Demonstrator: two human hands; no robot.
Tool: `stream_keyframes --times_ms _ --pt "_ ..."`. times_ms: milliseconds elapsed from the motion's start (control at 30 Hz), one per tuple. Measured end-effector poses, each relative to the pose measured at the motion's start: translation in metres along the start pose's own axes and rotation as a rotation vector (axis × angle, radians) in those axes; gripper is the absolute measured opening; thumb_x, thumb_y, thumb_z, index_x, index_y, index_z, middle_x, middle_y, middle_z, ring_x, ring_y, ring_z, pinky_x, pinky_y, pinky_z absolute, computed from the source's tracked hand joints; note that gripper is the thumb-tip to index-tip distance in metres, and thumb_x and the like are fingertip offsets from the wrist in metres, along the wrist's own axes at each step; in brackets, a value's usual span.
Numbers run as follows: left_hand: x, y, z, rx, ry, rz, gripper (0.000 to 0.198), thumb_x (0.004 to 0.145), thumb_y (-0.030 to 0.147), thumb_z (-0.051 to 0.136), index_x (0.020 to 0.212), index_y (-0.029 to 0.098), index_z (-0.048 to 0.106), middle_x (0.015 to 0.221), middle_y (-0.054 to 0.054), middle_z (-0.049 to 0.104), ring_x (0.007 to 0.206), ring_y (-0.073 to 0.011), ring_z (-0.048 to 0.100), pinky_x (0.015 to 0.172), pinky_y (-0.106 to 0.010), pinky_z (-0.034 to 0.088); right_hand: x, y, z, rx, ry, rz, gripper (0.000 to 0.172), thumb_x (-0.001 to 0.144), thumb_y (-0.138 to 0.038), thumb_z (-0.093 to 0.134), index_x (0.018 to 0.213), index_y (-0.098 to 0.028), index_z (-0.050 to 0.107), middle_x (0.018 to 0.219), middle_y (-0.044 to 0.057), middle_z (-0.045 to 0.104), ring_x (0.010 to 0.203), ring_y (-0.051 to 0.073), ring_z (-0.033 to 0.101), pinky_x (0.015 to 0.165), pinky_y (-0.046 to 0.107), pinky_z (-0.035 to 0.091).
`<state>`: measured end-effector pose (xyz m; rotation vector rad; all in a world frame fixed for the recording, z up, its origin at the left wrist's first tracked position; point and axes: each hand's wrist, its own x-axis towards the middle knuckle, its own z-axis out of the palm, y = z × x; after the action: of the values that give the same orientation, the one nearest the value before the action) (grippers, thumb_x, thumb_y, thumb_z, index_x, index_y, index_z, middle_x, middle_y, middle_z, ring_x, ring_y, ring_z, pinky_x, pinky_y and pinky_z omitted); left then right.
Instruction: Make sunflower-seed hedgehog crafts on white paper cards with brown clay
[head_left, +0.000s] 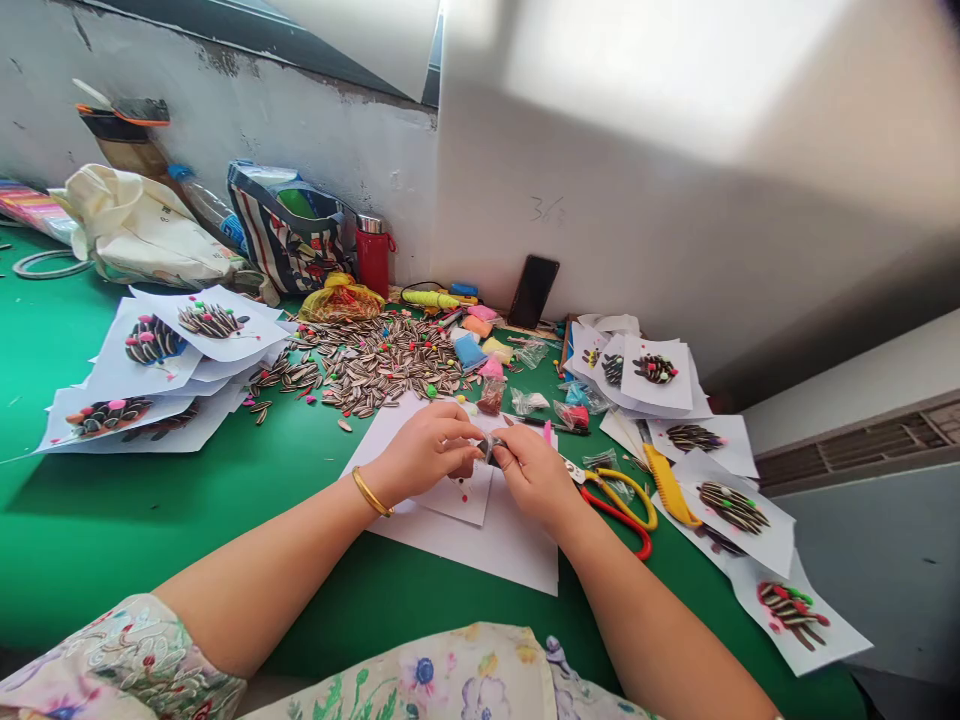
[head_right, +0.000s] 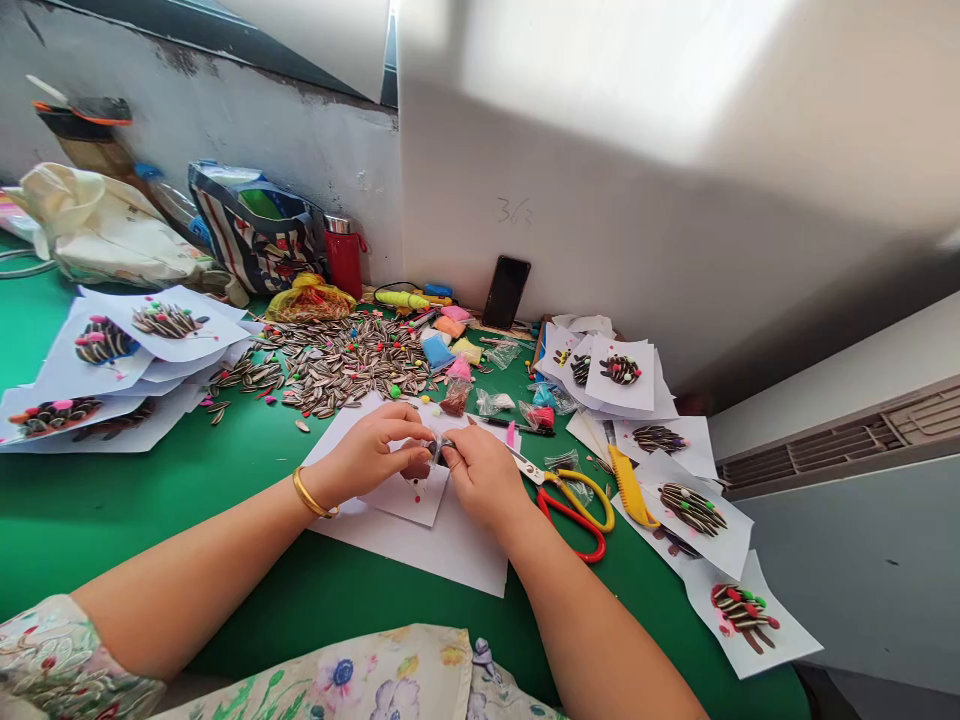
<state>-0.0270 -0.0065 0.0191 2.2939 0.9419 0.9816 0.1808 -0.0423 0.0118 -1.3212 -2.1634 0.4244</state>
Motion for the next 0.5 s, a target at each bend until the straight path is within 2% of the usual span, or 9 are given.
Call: stream_keyframes --times_ms 100,233,367,500 --pt "-0.0002 -0.0008 0.0021 0.122 0.025 0.131 0.012 0.088 0.026 0.064 0.091 0.021 0.074 0.082 -0.005 0.066 0.080 -0.0187 0.059 0.074 -0.034 0.048 -0.0005 -0.0037 -0.0001 -0.003 -0.020 0.009 0.026 0.099 -0.029 0.039 0.099 -0.021 0.063 0.091 0.006 0.065 0.087 0.021 0.057 0.075 0.033 0.044" --pt "0.0011 -0.0001 0.0022 0.212 0.044 0.208 0.021 0.092 0.026 0.058 0.077 0.019 0.070 0.077 -0.005 0.065 0.073 -0.0176 0.055 0.070 -0.033 0.043 0.0000 -0.0066 0.0008 -0.002 -0.033 0.011 0.026 0.099 -0.028 0.039 0.099 -0.021 0.064 0.091 0.006 0.066 0.085 0.021 0.058 0.074 0.033 0.044" --pt "0.0013 0.0010 0.0013 0.279 0.026 0.207 0.020 0.093 0.023 0.054 0.079 0.019 0.067 0.079 -0.006 0.064 0.078 -0.0196 0.055 0.072 -0.035 0.042 0.0016 -0.0044 0.0004 -0.010 -0.041 0.026 0.025 0.099 -0.028 0.040 0.098 -0.022 0.064 0.090 0.005 0.067 0.085 0.021 0.058 0.074 0.032 0.044" --pt "-0.0004 0.0009 0.0013 0.239 0.057 0.137 0.016 0.094 0.024 0.054 0.085 0.019 0.066 0.090 -0.007 0.065 0.089 -0.0213 0.056 0.081 -0.036 0.045 0.0026 -0.0011 -0.0025 0.025 -0.015 0.047 0.024 0.099 -0.028 0.041 0.099 -0.022 0.064 0.092 0.005 0.067 0.088 0.021 0.059 0.078 0.033 0.046"
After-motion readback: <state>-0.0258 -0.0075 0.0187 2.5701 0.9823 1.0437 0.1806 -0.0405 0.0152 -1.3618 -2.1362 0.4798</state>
